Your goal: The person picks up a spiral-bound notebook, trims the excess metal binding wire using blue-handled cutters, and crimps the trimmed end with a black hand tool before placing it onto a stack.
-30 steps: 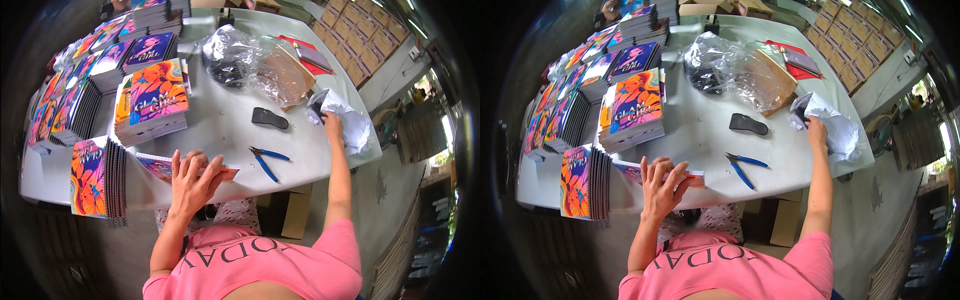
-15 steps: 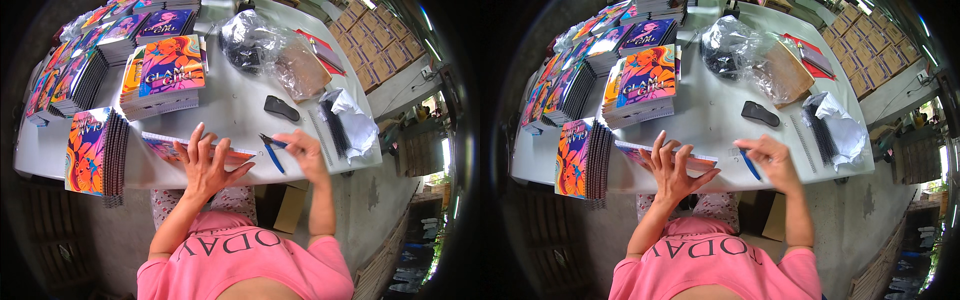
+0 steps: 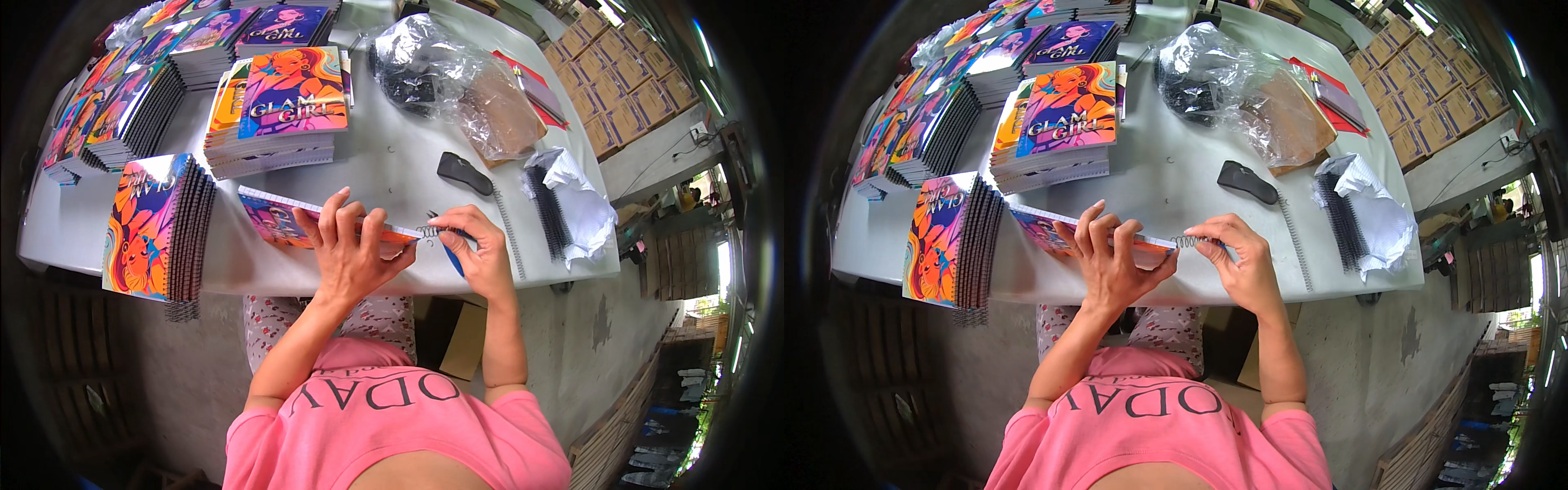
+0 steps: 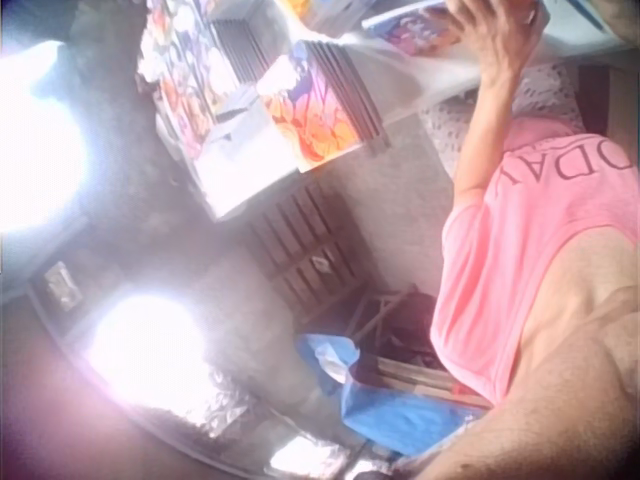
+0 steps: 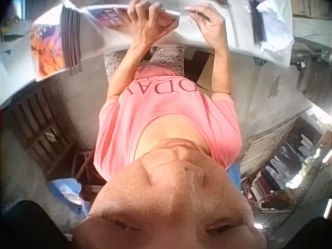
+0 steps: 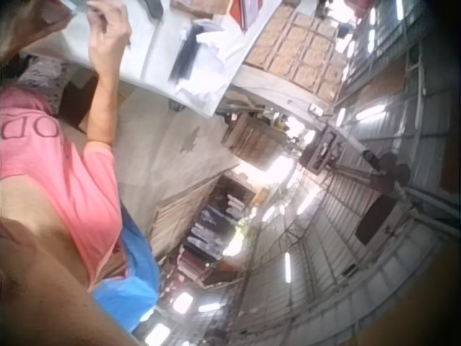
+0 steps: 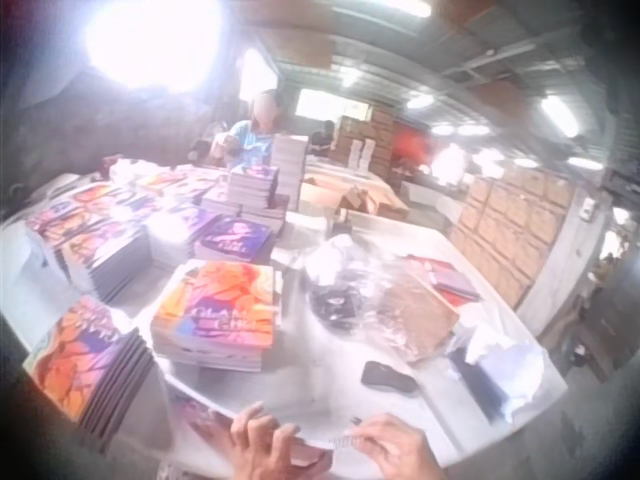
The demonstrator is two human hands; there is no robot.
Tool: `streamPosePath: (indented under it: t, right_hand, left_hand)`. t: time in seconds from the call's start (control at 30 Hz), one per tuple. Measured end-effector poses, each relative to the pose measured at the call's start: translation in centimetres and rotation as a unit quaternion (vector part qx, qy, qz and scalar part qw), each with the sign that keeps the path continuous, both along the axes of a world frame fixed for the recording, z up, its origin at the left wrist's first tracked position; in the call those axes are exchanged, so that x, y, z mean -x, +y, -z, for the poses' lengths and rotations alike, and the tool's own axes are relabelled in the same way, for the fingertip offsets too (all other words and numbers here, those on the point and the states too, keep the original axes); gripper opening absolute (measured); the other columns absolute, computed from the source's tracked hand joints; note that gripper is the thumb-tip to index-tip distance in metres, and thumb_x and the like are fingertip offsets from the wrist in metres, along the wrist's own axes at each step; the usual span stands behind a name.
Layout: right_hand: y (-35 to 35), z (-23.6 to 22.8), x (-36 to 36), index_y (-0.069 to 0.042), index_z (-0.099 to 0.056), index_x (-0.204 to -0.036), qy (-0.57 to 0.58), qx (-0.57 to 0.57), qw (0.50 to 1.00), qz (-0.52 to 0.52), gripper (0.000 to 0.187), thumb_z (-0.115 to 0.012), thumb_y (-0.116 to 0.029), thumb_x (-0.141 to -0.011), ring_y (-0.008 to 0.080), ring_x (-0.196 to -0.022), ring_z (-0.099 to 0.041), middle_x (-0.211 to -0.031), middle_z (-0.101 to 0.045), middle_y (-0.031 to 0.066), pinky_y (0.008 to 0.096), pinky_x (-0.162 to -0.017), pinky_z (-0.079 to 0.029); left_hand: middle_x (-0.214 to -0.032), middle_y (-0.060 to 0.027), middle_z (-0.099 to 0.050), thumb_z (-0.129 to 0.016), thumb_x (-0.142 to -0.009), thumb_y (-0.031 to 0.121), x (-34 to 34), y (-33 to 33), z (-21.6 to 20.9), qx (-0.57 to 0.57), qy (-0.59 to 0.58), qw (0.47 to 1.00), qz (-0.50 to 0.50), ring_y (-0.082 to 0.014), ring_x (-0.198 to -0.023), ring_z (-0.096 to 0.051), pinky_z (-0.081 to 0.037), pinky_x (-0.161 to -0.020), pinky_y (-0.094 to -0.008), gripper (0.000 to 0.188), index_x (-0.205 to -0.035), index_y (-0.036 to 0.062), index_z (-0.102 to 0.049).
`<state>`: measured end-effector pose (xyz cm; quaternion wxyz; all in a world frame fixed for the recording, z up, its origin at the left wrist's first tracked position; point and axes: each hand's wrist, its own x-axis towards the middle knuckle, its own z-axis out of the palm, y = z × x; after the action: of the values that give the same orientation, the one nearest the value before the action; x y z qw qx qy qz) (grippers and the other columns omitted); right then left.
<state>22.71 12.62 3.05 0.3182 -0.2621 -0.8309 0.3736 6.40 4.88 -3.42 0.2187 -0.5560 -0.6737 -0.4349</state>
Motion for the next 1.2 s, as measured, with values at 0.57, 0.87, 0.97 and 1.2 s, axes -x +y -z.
streamPosePath:
  t: [0.57, 0.87, 0.97, 1.2]
  right_hand:
    - [4.0, -0.1, -0.8, -0.004, -0.059, -0.113, -0.107, 0.198, 0.957, -0.182, 0.024, -0.054, -0.011, -0.09, 0.0122, -0.076, -0.055, -0.097, -0.06, 0.0085, 0.0238, -0.075, -0.046]
    - [13.9, 8.9, -4.3, -0.005, -0.054, -0.122, -0.246, -0.186, 0.941, 0.143, 0.042, -0.056, -0.009, -0.081, 0.0302, -0.112, -0.053, -0.125, -0.053, 0.0162, 0.0371, -0.097, -0.039]
    - [6.3, 2.1, -0.3, -0.004, -0.056, -0.121, -0.046, 0.099, 0.994, 0.005, 0.039, -0.057, -0.012, -0.083, 0.0253, -0.105, -0.057, -0.119, -0.057, 0.0147, 0.0332, -0.091, -0.043]
    - [-1.6, -0.9, 0.7, -0.006, -0.067, -0.103, -0.045, -0.11, 0.993, 0.005, 0.03, -0.069, 0.0, -0.074, 0.0194, -0.067, -0.06, -0.081, -0.065, 0.0099, 0.029, -0.065, -0.047]
  left_hand:
    - [-0.097, -0.0053, -0.049, -0.074, -0.066, 0.048, 2.3, -2.1, -1.1, 0.059, -0.005, 0.998, 0.038, -0.0268, -0.112, -0.045, -0.01, -0.107, -0.0572, 0.052, -0.101, 0.0133, -0.056]
    - [-0.092, -0.005, -0.05, -0.078, -0.063, 0.048, 2.3, -2.3, -2.6, 0.048, -0.023, 0.996, 0.074, -0.0277, -0.109, -0.047, -0.014, -0.107, -0.0538, 0.055, -0.097, 0.0115, -0.056]
    - [-0.092, -0.0053, -0.05, -0.078, -0.063, 0.049, 2.6, -2.4, -2.1, 0.052, -0.022, 0.997, 0.052, -0.0277, -0.109, -0.047, -0.014, -0.106, -0.0535, 0.055, -0.096, 0.0113, -0.056]
    - [-0.092, -0.0054, -0.051, -0.078, -0.064, 0.046, 2.3, -2.0, -2.5, 0.053, -0.028, 0.997, 0.053, -0.0278, -0.107, -0.048, -0.015, -0.105, -0.0532, 0.051, -0.094, 0.0106, -0.057]
